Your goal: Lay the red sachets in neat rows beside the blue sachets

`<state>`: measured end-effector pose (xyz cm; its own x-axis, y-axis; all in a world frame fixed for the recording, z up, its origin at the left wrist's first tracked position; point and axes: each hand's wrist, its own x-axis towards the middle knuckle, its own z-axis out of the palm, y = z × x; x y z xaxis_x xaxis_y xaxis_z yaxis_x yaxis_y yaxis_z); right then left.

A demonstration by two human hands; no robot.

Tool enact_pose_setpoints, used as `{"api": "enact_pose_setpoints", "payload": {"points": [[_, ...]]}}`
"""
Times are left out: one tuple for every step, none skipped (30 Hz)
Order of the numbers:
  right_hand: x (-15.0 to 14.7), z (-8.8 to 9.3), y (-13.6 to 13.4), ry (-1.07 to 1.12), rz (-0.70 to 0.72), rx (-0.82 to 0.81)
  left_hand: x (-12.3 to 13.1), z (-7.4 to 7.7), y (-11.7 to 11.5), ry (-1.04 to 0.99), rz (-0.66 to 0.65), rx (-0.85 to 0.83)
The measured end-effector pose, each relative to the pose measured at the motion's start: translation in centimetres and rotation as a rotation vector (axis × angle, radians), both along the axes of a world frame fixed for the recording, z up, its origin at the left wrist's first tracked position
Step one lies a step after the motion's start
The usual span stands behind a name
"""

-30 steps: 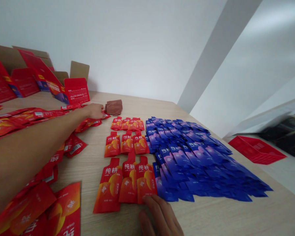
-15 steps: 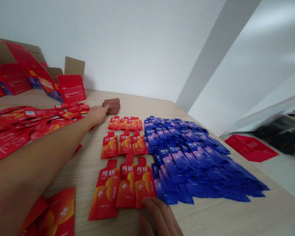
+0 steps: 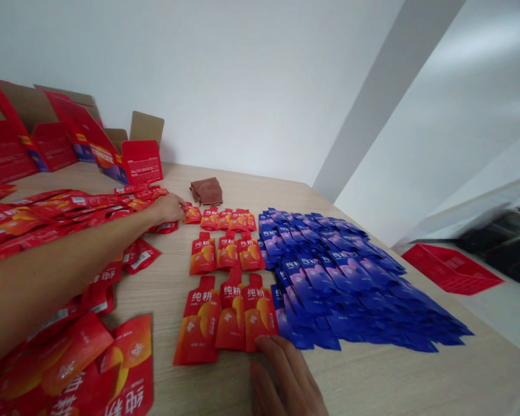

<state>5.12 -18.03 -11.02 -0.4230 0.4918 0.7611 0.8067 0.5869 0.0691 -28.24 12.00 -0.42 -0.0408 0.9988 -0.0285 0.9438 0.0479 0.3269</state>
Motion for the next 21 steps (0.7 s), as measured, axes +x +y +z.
{"api": "enact_pose_setpoints", "payload": {"points": [[0.3,0.4,-0.2,-0.038,0.010,-0.028,0.0,0.0,0.0,0.047,-0.023,0.021],[0.5,0.7,-0.3,-0.051,0.014,-0.045,0.2,0.0,0.0,0.090,-0.056,0.034],[0.7,1.0,-0.5,-0.052,0.014,-0.064,0.3,0.0,0.0,0.120,-0.098,0.034],[0.8,1.1,-0.6,-0.045,0.014,-0.083,0.5,-0.1,0.0,0.144,-0.143,0.024],[0.8,1.2,-0.6,-0.036,0.012,-0.097,0.7,-0.2,0.0,0.163,-0.187,0.007],[0.8,1.1,-0.7,-0.027,0.009,-0.106,0.8,-0.4,-0.1,0.180,-0.225,-0.012],[0.7,1.1,-0.7,-0.018,0.006,-0.110,0.8,-0.5,-0.2,0.196,-0.255,-0.028],[0.6,1.0,-0.7,-0.010,0.004,-0.109,0.7,-0.7,-0.3,0.211,-0.276,-0.040],[0.6,0.9,-0.7,-0.005,0.002,-0.107,0.5,-0.8,-0.3,0.222,-0.290,-0.049],[0.5,0.8,-0.7,-0.002,0.001,-0.104,0.2,-0.9,-0.4,0.231,-0.298,-0.054],[0.5,0.8,-0.6,-0.001,0.000,-0.101,-0.2,-1.0,-0.4,0.237,-0.302,-0.058],[0.5,0.8,-0.6,-0.005,-0.001,-0.096,-0.6,-1.1,-0.4,0.241,-0.308,-0.061],[0.5,0.8,-0.6,-0.011,-0.001,-0.091,-1.0,-1.2,-0.4,0.245,-0.317,-0.061],[0.6,0.8,-0.6,-0.018,-0.001,-0.089,-1.4,-1.3,-0.4,0.250,-0.329,-0.056],[0.6,0.8,-0.6,-0.023,-0.001,-0.091,-1.7,-1.4,-0.5,0.254,-0.347,-0.048],[0.6,0.8,-0.7,-0.026,-0.002,-0.098,-1.9,-1.5,-0.5,0.257,-0.367,-0.037],[0.6,0.7,-0.7,-0.027,-0.002,-0.108,-2.0,-1.6,-0.7,0.260,-0.386,-0.026],[0.7,0.7,-0.7,-0.027,-0.002,-0.119,-2.0,-1.7,-0.9,0.259,-0.403,-0.017],[0.7,0.6,-0.7,-0.025,-0.003,-0.128,-1.9,-1.8,-1.1,0.255,-0.414,-0.017],[0.7,0.5,-0.7,-0.024,-0.002,-0.135,-1.8,-1.8,-1.3,0.249,-0.423,-0.022],[0.7,0.4,-0.8,-0.021,0.000,-0.140,-1.6,-1.8,-1.6,0.243,-0.427,-0.031]]}}
